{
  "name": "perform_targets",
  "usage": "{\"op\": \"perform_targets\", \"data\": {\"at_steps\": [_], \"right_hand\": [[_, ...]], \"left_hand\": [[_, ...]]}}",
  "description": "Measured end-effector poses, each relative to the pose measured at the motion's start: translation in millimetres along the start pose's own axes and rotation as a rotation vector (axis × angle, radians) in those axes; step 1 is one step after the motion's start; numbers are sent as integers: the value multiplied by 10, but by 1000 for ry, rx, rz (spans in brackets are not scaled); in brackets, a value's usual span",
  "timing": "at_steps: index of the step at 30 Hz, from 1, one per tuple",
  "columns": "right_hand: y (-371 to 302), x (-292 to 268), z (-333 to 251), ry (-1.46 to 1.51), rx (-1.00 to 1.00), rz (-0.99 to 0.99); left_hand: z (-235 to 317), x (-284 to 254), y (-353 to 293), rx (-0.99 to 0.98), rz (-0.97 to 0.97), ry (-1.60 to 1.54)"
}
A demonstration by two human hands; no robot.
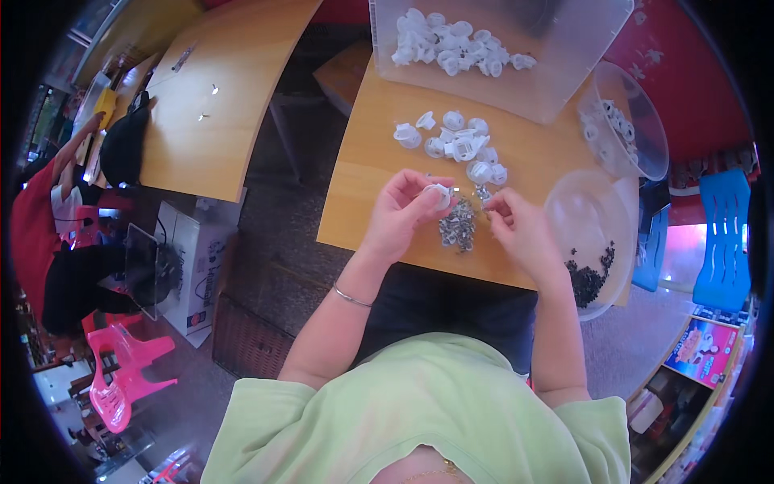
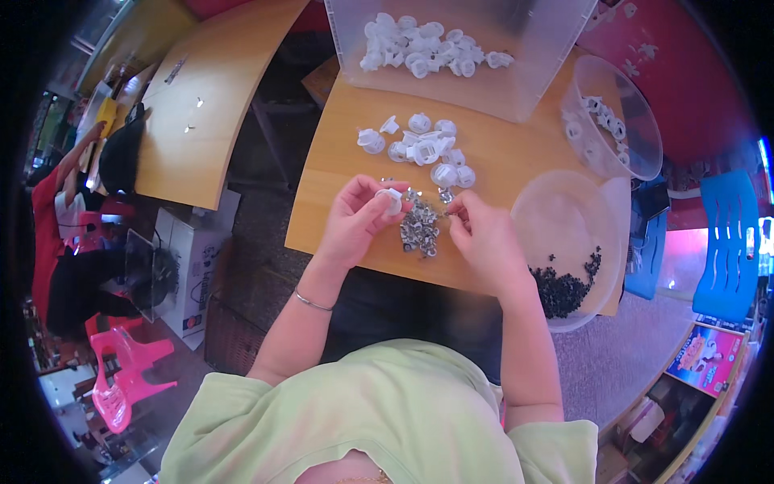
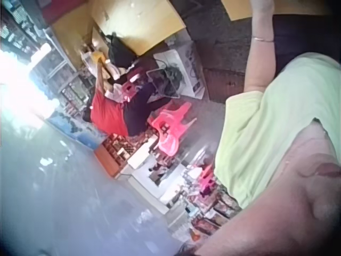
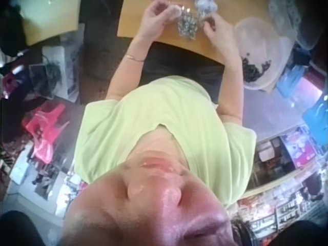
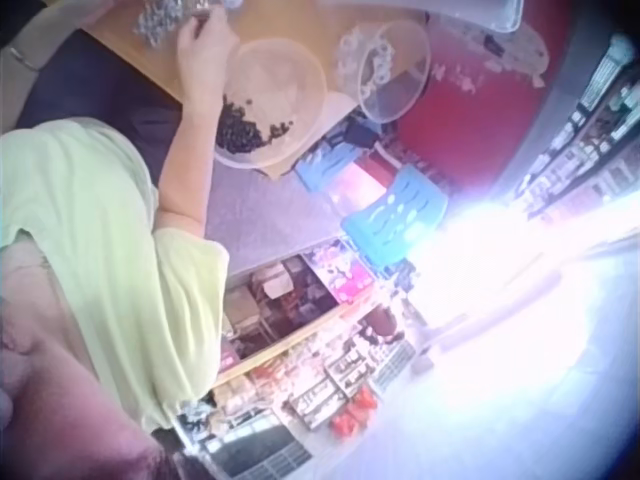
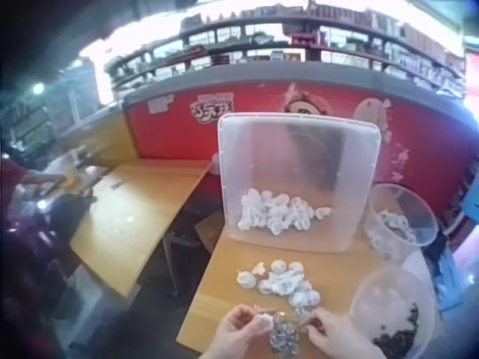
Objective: The person assembles components by inserting metal clips into white plastic pieces by hand, occasionally picking up and repositioning a yellow plastic tub on the table.
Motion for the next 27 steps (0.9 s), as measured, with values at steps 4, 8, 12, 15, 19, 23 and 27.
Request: {"op": "perform_targets", "data": {"at_steps": [4,8,12,15,19,23,27], "right_hand": [[49,75,-113,-29,-164,2],[-66,-29,-76,-49,-189,25],[-87,11,-174,-5,-109,-5],[-64,89,-82,76,-8,-41],[-82,24,-98,-1,43,-12],[-14,11,-68,21,-36,-33],[-11,-27,-1,144,-65,2]], "left_hand": [[28,-168,-63,49,60,7],[-175,-19,35,64,-1,9],[-30,8,-84,60,-25,27],[-11,-4,-137,28,-29,22],[-78,-7,-109,-10,-36,33],[-47,18,-76,22,-56,101],[-9,62,-111,44,-84,88]]}}
Point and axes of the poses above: each hand's wrist, its own y-axis towards the middle knuckle, its own x-axis out of the palm, z = x × y, the point moved 8 cm from there along y, towards the middle knuckle, and after that the axes turned 6 degrees about y, right-handed, at the moved point
